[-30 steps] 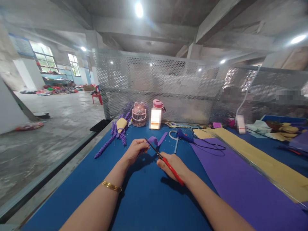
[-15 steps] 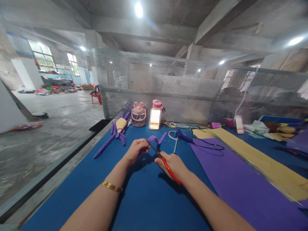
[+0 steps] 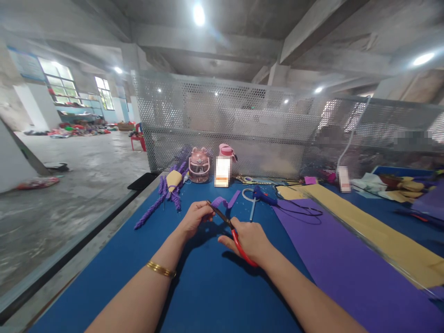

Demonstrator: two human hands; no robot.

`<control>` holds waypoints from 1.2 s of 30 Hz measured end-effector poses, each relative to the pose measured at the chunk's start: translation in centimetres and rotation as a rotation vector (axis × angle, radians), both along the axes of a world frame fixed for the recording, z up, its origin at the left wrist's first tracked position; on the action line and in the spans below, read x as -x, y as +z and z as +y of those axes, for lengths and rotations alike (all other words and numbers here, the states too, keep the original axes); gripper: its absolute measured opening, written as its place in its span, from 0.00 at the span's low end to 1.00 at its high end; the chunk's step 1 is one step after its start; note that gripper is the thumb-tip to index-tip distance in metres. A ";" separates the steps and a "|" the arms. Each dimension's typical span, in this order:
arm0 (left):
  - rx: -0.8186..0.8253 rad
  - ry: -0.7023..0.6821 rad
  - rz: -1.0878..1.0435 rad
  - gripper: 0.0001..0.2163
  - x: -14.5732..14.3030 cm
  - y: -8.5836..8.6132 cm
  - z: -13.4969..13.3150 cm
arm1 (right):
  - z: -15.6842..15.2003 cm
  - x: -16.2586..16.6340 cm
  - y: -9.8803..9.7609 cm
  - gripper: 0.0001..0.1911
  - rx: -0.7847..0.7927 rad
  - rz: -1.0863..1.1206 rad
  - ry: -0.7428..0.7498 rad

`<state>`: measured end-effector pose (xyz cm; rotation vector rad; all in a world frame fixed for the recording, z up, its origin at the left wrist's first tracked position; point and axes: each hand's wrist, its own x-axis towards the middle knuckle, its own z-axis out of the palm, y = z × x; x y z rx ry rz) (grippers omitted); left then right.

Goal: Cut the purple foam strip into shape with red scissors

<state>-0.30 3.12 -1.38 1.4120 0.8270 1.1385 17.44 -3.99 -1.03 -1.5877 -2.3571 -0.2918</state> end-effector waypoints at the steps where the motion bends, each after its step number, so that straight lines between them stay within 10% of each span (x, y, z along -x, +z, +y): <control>1: 0.011 0.000 -0.005 0.06 0.0 0.0 0.0 | 0.0 0.0 0.0 0.26 0.002 0.003 0.012; 36: 0.121 -0.049 -0.077 0.06 0.0 0.4 -0.4 | 0.1 0.0 0.4 0.21 0.105 0.009 0.017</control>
